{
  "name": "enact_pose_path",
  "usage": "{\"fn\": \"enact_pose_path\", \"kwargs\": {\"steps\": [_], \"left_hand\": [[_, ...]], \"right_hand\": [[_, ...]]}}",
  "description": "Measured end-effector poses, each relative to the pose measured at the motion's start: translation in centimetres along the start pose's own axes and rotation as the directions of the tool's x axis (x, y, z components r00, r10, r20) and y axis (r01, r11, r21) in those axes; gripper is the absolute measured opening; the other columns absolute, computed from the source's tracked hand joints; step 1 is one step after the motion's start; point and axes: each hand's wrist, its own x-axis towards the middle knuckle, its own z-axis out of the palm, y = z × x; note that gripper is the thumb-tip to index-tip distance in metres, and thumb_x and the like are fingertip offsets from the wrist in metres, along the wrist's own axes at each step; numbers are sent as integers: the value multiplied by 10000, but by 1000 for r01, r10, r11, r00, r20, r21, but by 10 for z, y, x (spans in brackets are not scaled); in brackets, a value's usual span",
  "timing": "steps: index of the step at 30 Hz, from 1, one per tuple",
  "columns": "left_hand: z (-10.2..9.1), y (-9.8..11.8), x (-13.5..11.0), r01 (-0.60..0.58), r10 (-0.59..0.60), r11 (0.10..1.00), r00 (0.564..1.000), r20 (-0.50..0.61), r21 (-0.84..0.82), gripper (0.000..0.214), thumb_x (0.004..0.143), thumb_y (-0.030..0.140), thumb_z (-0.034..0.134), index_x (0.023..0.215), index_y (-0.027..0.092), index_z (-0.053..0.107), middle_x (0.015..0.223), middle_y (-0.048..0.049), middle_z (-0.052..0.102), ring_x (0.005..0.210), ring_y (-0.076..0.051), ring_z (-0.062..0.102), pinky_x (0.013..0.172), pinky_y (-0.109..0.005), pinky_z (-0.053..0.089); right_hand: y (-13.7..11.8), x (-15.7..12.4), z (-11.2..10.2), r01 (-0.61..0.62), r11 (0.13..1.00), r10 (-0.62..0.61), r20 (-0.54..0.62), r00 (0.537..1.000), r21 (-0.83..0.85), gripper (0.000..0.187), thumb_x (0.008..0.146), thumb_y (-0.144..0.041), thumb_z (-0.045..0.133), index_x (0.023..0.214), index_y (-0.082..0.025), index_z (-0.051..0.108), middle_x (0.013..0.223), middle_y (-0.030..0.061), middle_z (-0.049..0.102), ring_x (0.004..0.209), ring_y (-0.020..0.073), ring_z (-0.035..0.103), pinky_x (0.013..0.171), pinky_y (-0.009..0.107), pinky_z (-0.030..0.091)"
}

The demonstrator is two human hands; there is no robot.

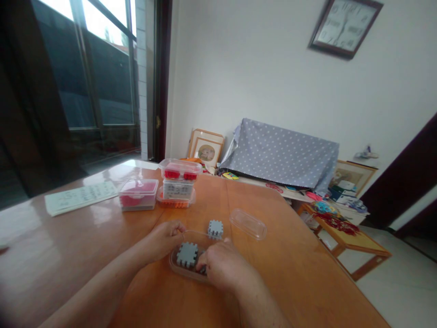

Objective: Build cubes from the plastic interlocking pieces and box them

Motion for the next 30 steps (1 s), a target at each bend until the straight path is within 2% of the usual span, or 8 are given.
{"fn": "enact_pose_path", "kwargs": {"steps": [4,8,10,13,16,22,26,30], "left_hand": [[1,-2,1,2,-2,1000,1000,-29,21,226,806,368,555,848,168,652,679,-2,656,599,-143,571,505,-234,315],[-1,2,0,15,-15,1000,1000,-15,0,219,788,355,573,852,163,656,686,-7,673,597,-150,583,503,-234,318],[-2,5,-1,20,-20,1000,1000,-7,-24,216,778,352,587,849,160,659,695,-10,680,608,-151,586,506,-231,320],[-2,7,-2,38,-39,998,999,-20,-53,219,771,357,602,838,157,660,680,-8,667,603,-148,573,504,-229,315],[-1,6,-1,53,-54,996,999,-8,-67,228,780,372,602,838,158,651,652,1,647,578,-141,560,495,-226,308],[-2,3,-1,26,-26,999,1000,5,-37,250,810,413,585,838,169,634,647,10,632,552,-124,536,480,-222,287],[-3,4,-2,20,-20,999,1000,8,-37,257,820,422,580,832,170,629,657,5,636,565,-126,539,483,-222,275],[-2,6,-3,49,-49,998,999,-1,-50,292,807,455,603,834,166,635,647,1,639,567,-135,536,487,-229,269]], "right_hand": [[7,-1,1,47,995,-44,-34,998,83,444,800,-114,499,1059,-351,771,1020,-22,789,926,185,709,821,287,447],[25,0,-1,60,929,26,-227,973,365,377,850,-137,453,1021,-282,756,1006,-20,775,925,171,695,818,271,479],[38,4,0,41,880,149,-357,922,472,324,879,-186,448,1002,-247,742,975,1,764,906,181,683,812,287,491],[59,12,6,-12,853,325,-515,793,521,288,895,-263,458,1008,-222,721,908,20,743,861,196,664,788,309,499],[77,21,15,-60,867,382,-584,716,494,301,879,-284,487,1078,-214,701,917,39,725,854,203,654,800,333,506],[100,36,38,-17,863,324,-528,785,504,509,816,-300,608,1316,-208,599,1353,109,604,1274,269,536,1100,454,388],[107,43,48,-51,756,381,-376,845,652,632,811,-393,654,1396,-189,527,1443,130,547,1352,288,486,1128,477,367],[113,44,47,-49,683,409,-325,853,729,711,782,-449,706,1401,-154,519,1446,158,543,1336,292,508,1121,446,382]]}}
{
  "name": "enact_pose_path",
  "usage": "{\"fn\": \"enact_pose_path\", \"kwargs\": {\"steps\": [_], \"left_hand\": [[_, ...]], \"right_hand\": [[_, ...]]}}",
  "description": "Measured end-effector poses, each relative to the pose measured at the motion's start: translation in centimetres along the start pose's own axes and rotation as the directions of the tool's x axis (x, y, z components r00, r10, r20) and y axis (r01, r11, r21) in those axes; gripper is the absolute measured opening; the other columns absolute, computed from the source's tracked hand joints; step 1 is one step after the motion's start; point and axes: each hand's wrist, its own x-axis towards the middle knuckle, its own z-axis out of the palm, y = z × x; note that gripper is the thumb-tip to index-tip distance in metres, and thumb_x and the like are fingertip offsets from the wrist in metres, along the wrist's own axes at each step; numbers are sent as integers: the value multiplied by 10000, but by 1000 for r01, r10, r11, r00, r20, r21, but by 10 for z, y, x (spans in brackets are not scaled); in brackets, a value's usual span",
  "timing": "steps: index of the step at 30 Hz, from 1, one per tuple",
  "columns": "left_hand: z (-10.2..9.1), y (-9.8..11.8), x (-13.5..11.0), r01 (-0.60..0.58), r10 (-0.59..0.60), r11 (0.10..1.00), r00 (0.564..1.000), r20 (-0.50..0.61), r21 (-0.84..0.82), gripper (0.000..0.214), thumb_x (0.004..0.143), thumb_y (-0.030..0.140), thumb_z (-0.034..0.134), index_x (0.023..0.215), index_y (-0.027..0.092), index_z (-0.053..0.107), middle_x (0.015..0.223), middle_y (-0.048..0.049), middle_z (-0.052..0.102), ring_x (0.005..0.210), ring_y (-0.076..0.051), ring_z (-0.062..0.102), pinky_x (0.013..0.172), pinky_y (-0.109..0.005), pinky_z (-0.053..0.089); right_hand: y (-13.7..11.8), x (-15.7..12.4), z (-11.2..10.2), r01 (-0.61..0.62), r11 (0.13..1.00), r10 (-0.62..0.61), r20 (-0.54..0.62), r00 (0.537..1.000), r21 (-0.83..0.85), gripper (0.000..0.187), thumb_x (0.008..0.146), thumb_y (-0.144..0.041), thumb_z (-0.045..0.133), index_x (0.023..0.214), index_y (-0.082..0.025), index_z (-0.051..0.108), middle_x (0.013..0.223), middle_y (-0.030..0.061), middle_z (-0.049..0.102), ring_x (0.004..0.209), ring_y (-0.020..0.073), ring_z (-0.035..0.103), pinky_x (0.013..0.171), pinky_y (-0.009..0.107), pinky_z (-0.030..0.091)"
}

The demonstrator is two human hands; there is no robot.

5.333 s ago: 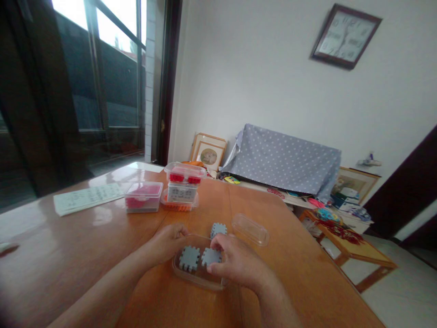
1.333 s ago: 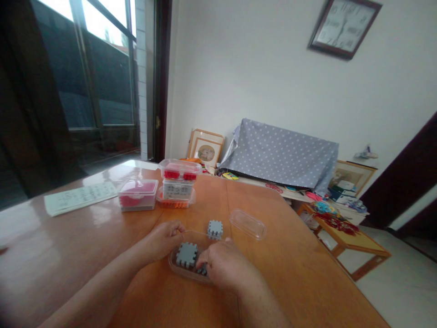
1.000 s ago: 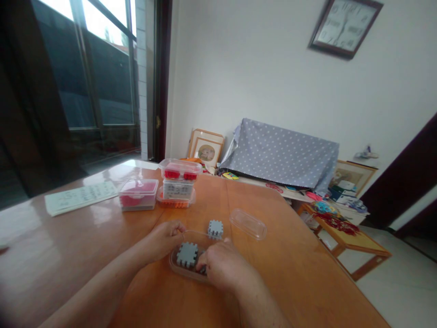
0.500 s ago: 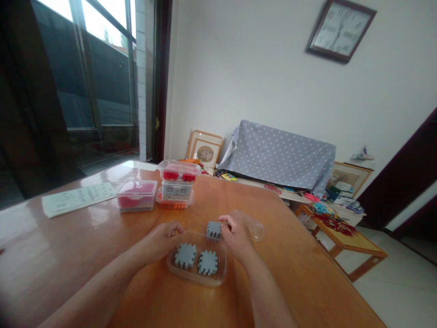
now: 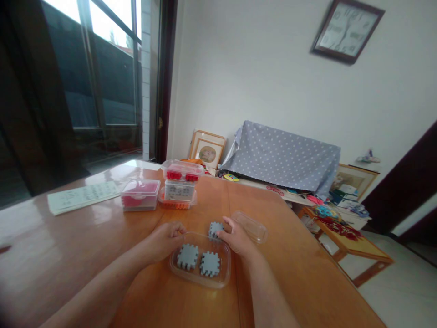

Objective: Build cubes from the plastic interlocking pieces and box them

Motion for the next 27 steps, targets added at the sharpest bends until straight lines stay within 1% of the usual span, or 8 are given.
{"fn": "enact_pose_path", "kwargs": {"steps": [4,8,11,13,16,20,24,27], "left_hand": [[-1,3,0,27,-27,999,1000,3,-21,319,796,481,618,830,164,639,652,-5,650,572,-141,544,490,-229,275],[-5,6,-1,45,-46,998,999,-3,-44,303,780,463,633,820,163,643,656,-12,660,570,-147,558,493,-231,295],[-7,9,-2,56,-56,997,998,4,-53,287,770,448,639,812,165,648,644,-10,660,568,-152,561,495,-235,306],[-8,10,-3,68,-68,996,998,2,-60,286,762,448,646,813,167,652,634,-7,659,563,-153,560,494,-236,306],[-7,12,-4,73,-73,996,997,-2,-57,292,759,452,650,815,166,655,619,-3,651,547,-148,545,489,-238,299],[-7,12,-4,73,-73,996,997,0,-45,290,770,452,640,812,165,653,634,-9,655,561,-150,557,494,-238,304],[-5,9,-3,67,-67,997,998,-3,-43,303,783,461,632,829,162,649,652,-14,660,571,-150,564,501,-237,309],[-4,6,-2,52,-52,998,999,-7,-30,316,796,471,621,846,160,642,654,-11,654,570,-145,562,502,-235,303]], "right_hand": [[-4,3,-7,58,994,-55,36,998,-93,683,743,-446,756,1337,-155,583,1371,151,600,1275,296,548,1104,448,388],[-10,6,-10,127,966,-112,81,990,-225,604,740,-419,757,1271,-159,632,1272,129,645,1186,288,587,1053,452,419],[-11,7,-10,142,949,-122,89,989,-282,532,742,-383,748,1213,-152,661,1218,118,655,1144,277,596,1029,444,430],[-9,8,-9,139,948,-119,87,989,-287,517,736,-365,748,1199,-153,665,1201,113,657,1135,272,599,1022,437,434],[-5,9,-8,132,950,-115,75,990,-282,577,728,-380,756,1246,-156,636,1234,123,644,1158,278,591,1027,445,431],[0,10,-7,102,973,-89,70,994,-209,644,722,-412,770,1292,-161,606,1289,135,624,1207,289,571,1061,465,408],[1,9,-4,87,986,-72,107,992,-143,619,767,-425,735,1303,-154,587,1251,121,652,1133,252,627,994,414,475],[-1,7,-3,91,988,-77,114,991,-128,557,770,-415,735,1246,-150,618,1194,107,674,1073,236,645,955,388,493]]}}
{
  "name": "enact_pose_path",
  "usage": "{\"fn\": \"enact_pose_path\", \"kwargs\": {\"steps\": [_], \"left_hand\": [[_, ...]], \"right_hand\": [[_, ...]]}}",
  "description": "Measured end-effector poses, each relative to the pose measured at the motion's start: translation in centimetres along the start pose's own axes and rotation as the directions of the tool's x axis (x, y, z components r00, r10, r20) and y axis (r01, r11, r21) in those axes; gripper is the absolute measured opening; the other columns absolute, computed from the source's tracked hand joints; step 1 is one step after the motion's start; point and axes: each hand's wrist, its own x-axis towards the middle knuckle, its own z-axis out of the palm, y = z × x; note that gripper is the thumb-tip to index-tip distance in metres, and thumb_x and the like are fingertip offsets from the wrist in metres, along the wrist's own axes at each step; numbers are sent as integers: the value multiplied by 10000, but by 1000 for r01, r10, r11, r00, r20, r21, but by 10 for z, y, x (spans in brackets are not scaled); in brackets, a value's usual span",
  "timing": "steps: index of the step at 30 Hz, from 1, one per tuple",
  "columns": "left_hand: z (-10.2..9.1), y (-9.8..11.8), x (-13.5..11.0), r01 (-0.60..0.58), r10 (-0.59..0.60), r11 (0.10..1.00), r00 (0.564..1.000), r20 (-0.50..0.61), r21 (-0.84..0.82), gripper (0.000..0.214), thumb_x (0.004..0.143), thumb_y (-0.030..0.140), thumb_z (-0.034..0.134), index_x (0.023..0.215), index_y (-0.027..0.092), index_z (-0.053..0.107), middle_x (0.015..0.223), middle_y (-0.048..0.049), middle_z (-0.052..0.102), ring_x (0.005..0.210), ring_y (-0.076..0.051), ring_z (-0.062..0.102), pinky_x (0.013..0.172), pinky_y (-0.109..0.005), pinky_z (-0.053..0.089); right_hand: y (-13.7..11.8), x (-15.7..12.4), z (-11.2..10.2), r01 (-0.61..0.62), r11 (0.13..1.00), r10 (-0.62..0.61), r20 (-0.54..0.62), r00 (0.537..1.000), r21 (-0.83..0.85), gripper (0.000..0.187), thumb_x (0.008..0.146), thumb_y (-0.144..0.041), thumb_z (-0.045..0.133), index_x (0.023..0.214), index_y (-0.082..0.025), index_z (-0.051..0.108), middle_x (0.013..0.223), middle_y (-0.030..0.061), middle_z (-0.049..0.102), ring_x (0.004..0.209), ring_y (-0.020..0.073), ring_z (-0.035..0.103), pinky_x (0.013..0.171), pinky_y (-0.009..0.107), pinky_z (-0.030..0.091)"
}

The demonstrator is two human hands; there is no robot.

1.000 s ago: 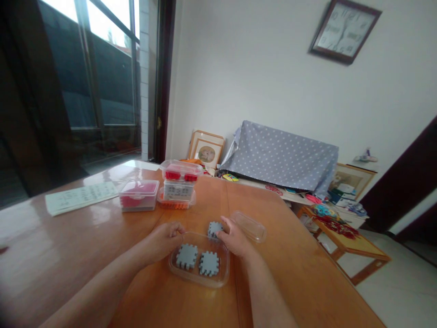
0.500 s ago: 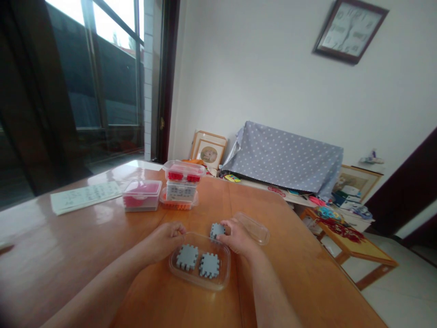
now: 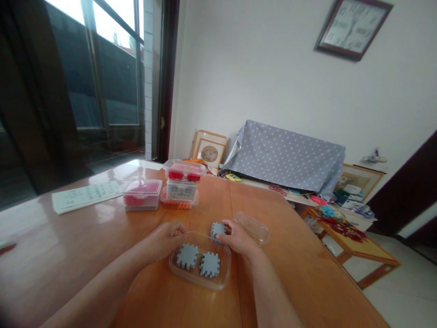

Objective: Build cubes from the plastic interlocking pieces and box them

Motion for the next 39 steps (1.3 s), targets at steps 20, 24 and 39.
{"fn": "enact_pose_path", "kwargs": {"steps": [20,24,39], "left_hand": [[-3,2,-1,-44,43,998,999,8,42,231,796,391,580,812,166,632,675,-17,662,592,-151,572,502,-237,300],[-3,0,0,-62,62,995,998,-8,73,198,785,358,580,815,169,631,664,-7,651,588,-145,561,512,-235,302],[-3,-4,2,-77,77,993,997,5,95,195,785,338,568,841,166,639,673,-3,652,594,-141,565,503,-234,291]], "right_hand": [[-101,-70,-21,78,939,-64,55,996,-334,353,726,-356,779,1041,-237,674,959,21,659,850,193,605,729,286,431],[-107,-71,-11,104,889,-49,133,990,-446,257,708,-335,785,928,-239,691,937,22,658,825,196,597,706,283,396],[-101,-70,-1,141,788,-60,153,986,-600,286,640,-408,848,827,-231,724,983,62,630,939,253,552,747,326,396]]}}
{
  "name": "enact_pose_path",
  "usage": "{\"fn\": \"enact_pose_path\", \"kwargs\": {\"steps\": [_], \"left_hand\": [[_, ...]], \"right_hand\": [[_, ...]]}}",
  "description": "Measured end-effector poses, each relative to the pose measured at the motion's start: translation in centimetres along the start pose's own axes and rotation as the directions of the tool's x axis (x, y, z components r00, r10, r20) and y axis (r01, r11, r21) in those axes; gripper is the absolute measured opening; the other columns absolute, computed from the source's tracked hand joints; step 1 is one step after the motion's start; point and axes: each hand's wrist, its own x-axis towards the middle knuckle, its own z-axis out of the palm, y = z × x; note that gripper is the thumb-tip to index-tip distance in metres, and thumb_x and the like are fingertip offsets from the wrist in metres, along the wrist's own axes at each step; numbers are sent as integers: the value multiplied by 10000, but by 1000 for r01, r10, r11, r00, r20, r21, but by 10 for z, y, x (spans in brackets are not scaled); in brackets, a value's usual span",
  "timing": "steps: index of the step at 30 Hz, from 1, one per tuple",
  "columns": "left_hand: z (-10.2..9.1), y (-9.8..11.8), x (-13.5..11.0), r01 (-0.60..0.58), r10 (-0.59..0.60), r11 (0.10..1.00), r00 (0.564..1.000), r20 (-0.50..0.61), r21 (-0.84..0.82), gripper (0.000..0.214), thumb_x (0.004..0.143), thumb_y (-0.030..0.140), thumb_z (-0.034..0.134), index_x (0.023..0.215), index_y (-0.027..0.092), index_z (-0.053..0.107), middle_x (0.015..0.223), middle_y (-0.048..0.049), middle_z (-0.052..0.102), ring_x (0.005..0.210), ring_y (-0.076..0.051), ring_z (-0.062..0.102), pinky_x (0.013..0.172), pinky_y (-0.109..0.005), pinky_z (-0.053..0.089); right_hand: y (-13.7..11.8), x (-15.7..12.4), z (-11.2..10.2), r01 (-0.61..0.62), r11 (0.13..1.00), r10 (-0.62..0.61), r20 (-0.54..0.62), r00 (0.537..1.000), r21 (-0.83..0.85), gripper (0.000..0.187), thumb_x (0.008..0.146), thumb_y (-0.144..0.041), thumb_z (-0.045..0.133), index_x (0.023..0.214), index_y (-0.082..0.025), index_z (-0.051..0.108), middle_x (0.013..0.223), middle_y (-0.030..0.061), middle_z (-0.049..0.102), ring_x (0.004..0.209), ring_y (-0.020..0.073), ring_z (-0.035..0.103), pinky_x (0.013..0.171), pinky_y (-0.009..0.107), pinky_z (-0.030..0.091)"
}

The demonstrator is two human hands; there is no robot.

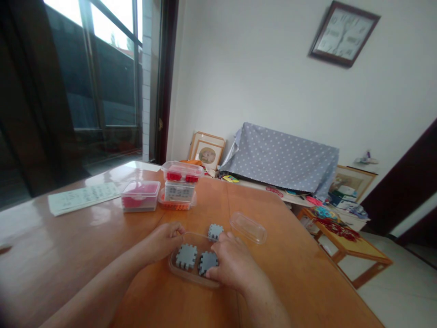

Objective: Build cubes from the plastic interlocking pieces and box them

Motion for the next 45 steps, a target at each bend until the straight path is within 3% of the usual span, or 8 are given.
{"fn": "enact_pose_path", "kwargs": {"steps": [7,11,15,21,26,34,42,45], "left_hand": [[-1,2,-1,-5,5,1000,1000,2,5,174,780,318,556,831,168,628,658,3,637,583,-138,549,504,-233,289],[-1,3,-1,6,-6,1000,1000,-2,-1,178,784,326,555,824,166,622,668,-2,644,583,-136,548,507,-233,290],[-1,3,-1,-1,1,1000,1000,12,-4,218,809,378,555,843,171,616,678,-4,650,597,-144,569,507,-232,296],[1,1,-1,-1,1,1000,1000,0,17,190,805,348,547,835,173,614,633,15,613,556,-129,530,482,-230,282],[2,2,-1,13,-13,1000,1000,-15,-12,245,802,409,584,822,169,632,653,3,633,570,-135,538,497,-232,288],[-1,10,-5,57,-57,997,998,10,-42,280,792,439,610,827,164,648,663,-9,658,591,-153,569,514,-238,314],[-1,6,-3,48,-48,998,999,0,-29,238,789,399,605,817,167,646,666,-4,662,587,-145,564,514,-235,302],[1,2,-2,37,-37,999,999,-5,-32,252,796,415,607,827,168,645,676,-9,669,587,-146,567,512,-236,300]], "right_hand": [[14,4,-5,-46,982,57,-56,997,182,252,778,-342,729,1008,-245,694,972,41,673,878,215,603,733,301,406],[30,13,-5,-118,946,172,-160,972,301,110,859,-288,613,912,-219,679,803,8,671,739,171,597,662,272,391],[28,11,-7,-49,940,131,-228,965,337,126,872,-235,562,874,-222,687,752,-12,673,717,157,600,641,254,383],[7,7,-1,118,948,-112,-35,993,295,326,838,-136,507,970,-291,762,964,-15,759,894,170,672,773,264,431],[-2,12,7,124,986,-132,65,989,110,363,841,-156,513,1002,-352,772,929,-8,760,904,194,671,795,297,416],[-8,15,7,40,999,-42,72,996,25,215,837,-314,632,1006,-337,763,985,23,752,981,235,653,827,325,407],[-4,13,11,38,993,-40,17,999,110,244,797,-278,671,1027,-300,747,1010,34,747,977,237,660,845,327,424],[6,19,11,38,979,-22,-81,996,199,205,830,-289,638,1014,-277,727,943,21,737,884,205,655,770,296,433]]}}
